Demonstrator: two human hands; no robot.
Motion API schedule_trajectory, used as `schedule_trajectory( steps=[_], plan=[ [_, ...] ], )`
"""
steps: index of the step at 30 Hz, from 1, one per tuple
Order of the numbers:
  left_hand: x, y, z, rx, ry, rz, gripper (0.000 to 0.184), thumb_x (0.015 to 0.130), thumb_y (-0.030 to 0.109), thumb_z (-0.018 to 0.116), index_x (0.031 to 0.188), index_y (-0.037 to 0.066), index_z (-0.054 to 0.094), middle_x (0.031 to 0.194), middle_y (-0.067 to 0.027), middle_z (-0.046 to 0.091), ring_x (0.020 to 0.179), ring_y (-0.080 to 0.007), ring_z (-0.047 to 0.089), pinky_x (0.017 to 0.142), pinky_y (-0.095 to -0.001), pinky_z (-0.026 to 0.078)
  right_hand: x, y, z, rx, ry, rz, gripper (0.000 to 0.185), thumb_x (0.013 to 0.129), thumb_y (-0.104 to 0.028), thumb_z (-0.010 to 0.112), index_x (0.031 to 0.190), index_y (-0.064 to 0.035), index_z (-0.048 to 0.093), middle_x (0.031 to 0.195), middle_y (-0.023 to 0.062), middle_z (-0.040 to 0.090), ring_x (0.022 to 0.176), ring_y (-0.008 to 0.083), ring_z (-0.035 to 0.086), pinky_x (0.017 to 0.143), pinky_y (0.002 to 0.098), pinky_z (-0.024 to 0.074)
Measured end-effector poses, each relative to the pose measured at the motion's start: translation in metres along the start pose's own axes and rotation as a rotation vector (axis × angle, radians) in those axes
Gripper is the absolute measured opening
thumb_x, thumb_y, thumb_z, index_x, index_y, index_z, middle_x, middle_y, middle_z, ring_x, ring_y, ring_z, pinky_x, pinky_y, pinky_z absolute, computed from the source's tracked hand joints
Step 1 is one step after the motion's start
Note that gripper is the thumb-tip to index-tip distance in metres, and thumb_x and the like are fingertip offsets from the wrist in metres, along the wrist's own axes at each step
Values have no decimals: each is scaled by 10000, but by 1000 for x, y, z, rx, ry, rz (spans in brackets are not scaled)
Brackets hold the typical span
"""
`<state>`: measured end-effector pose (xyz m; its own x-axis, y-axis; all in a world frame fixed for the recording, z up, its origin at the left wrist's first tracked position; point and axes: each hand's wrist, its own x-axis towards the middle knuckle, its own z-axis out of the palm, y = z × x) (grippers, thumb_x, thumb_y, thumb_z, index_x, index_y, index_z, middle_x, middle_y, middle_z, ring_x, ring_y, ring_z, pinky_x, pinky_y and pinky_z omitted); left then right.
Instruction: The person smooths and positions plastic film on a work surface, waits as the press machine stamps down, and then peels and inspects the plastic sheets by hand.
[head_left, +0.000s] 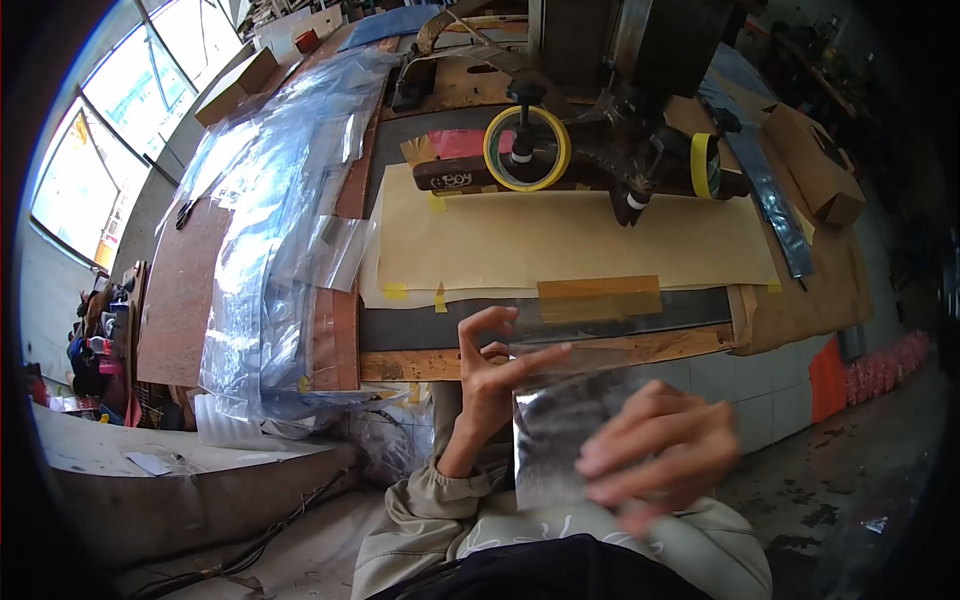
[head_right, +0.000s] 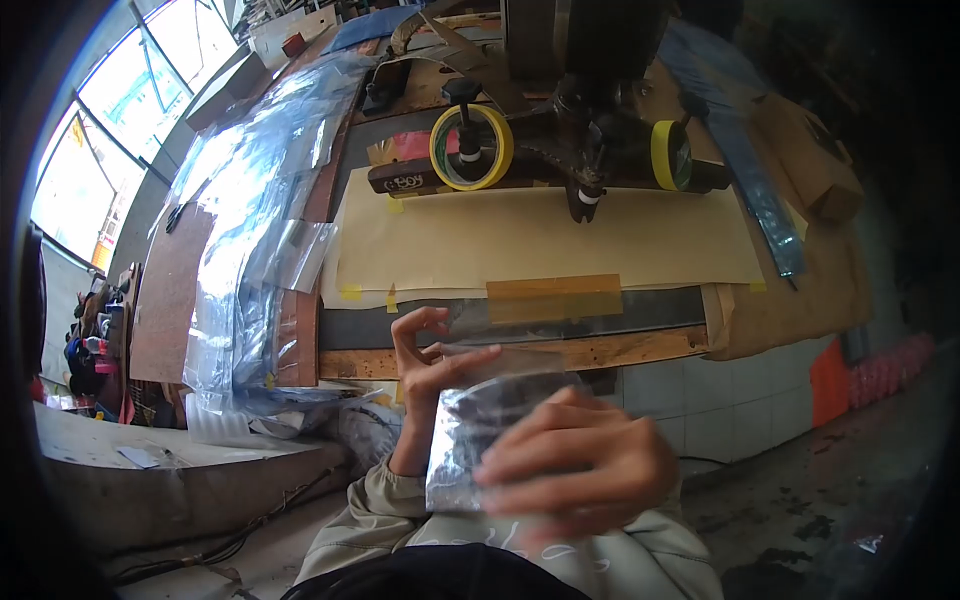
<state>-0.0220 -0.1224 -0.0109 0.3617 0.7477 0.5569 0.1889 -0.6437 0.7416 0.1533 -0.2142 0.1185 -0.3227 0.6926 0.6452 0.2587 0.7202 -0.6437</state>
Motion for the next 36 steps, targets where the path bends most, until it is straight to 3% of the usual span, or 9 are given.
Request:
schedule_trajectory(
  steps=[3, 4, 6, 9, 13, 18, 24, 28, 36],
  plan=[
    [1, 5, -3, 18, 2, 77, 464, 663, 25, 784, 1008, 335, 751, 1230, -55, 371, 1053, -202, 451, 630, -248, 503, -6, 26, -24, 231, 401, 19, 286, 918, -266, 621, 1047, -14, 662, 901, 56, 677, 781, 168, 659, 747, 299, 531],
    [1, 6, -3, 5, -12, 56, 476, 660, 13, 779, 1009, 336, 751, 1232, -56, 373, 1053, -203, 452, 628, -247, 505, -13, 38, -27, 62, 444, 297, 337, 934, -295, 603, 1107, -7, 629, 901, 71, 676, 775, 176, 662, 751, 291, 537],
    [1, 7, -2, -24, -41, 19, 499, 655, -11, 768, 1011, 337, 750, 1235, -59, 377, 1053, -206, 452, 622, -244, 511, -26, 62, -28, -260, 250, 923, 412, 953, -312, 584, 1216, 4, 560, 905, 99, 672, 773, 194, 665, 750, 270, 545],
    [0, 6, 0, -23, -65, 14, 585, 633, -100, 705, 1023, 335, 746, 1272, -72, 386, 1037, -214, 457, 628, -249, 525, -32, 90, -13, 228, 54, 1013, 315, 947, -178, 601, 1210, -11, 558, 906, 83, 664, 792, 174, 658, 753, 269, 552],
    [10, 10, -7, 31, -43, 5, 631, 608, -143, 633, 994, 340, 758, 1345, -78, 383, 1026, -223, 463, 599, -237, 484, -24, 104, 6, 542, 347, 879, 239, 884, -47, 659, 1109, 7, 601, 832, 69, 654, 737, 128, 636, 701, 252, 534],
    [65, 35, -15, 33, 46, -30, 352, 568, 36, 737, 842, 250, 788, 1384, -72, 430, 1089, -227, 487, 785, -365, 541, 26, 131, -11, 173, 486, 613, 77, 875, -10, 645, 940, 31, 635, 809, 69, 652, 705, 108, 628, 635, 250, 523],
    [41, -20, -19, 253, -379, 245, 298, 680, -4, 657, 928, 155, 698, 1425, 33, 487, 1422, -303, 285, 1156, -522, 205, 22, 182, 2, -145, 274, 907, 53, 847, 20, 644, 887, 49, 626, 788, 109, 656, 672, 110, 644, 577, 254, 509],
    [22, -17, -20, 193, -510, 149, 335, 737, 8, 650, 1056, 89, 589, 1406, -59, 510, 1367, -302, 385, 1140, -507, 235, 16, 189, 23, -638, 296, 488, 81, 810, 45, 616, 886, 50, 643, 827, 149, 634, 738, 215, 652, 647, 354, 521],
    [27, -19, -20, 272, -470, 123, 462, 708, -39, 652, 1135, 93, 532, 1351, -63, 558, 1349, -271, 416, 1102, -490, 287, 14, 184, 26, -1173, 73, 225, 212, 829, -181, 654, 902, 17, 668, 923, 149, 622, 929, 291, 622, 880, 398, 463]
  ],
)
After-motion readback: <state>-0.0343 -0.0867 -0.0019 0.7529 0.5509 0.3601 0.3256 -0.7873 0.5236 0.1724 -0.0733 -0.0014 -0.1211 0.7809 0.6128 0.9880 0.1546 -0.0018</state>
